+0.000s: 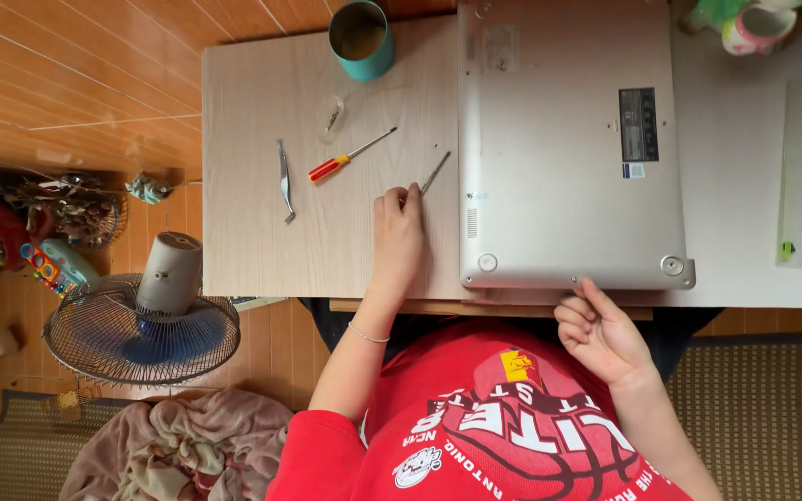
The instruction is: The person disassembles a laptop using screwdrivers and tweezers to remove the back panel components.
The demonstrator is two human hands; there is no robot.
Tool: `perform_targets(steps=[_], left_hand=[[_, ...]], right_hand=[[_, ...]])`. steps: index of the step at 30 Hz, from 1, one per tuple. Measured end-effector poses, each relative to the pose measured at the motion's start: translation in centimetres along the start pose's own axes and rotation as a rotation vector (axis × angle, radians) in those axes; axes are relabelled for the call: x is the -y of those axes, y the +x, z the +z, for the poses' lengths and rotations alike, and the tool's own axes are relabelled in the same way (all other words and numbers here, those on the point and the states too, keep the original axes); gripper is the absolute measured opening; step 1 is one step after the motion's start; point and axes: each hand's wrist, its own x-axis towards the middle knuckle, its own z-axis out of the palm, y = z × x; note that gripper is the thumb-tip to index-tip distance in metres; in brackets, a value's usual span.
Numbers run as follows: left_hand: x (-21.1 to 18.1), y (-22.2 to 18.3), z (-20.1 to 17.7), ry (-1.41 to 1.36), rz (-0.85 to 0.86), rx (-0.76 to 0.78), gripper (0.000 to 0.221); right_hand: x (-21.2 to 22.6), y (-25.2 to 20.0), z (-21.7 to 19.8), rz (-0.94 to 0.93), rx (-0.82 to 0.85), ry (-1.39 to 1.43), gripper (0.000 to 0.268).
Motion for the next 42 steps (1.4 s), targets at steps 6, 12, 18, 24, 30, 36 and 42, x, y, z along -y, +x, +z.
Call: perform_targets(steps=[6, 12, 18, 24, 30, 36, 42], left_hand=[[2.1, 4.6, -5.0, -0.07, -0.055, -0.059, 0.036], [12.8, 5.4, -8.0, 0.289, -0.385, -0.14, 0.041], [16.5, 3.6, -7.3, 0.287, -0.519, 0.068, 0.026], [12.2, 4.9, -11.0, 0.121, -0.499, 0.035, 0.017], [4.1, 3.7, -13.1, -0.818, -0.42, 0.012, 0.011], [-5.4, 2.2, -11.1, -1.179, -0.28, 0.489, 0.01], [-9.1, 0.7, -6.8, -1.146, -0.022, 0.662, 0.011]], right_hand=[[-0.3, -0.1, 0.4, 0.009, -0.02, 0.024, 0.021], [-0.1, -0.1, 0.3, -0.013, 0.06, 0.04, 0.025], [-0.2, -0.2, 0.3, -0.019, 0.0, 0.024, 0.022], [-0.4, -0.3, 0.6, -0.021, 0.009, 0.02, 0.022], [-0.6, -0.3, 0.4, -0.051, 0.015, -0.014, 0.02], [-0.8, -0.5, 0.6, -0.101, 0.002, -0.044, 0.018], [-1.2, -0.5, 1.0, -0.126, -0.008, -0.076, 0.021]])
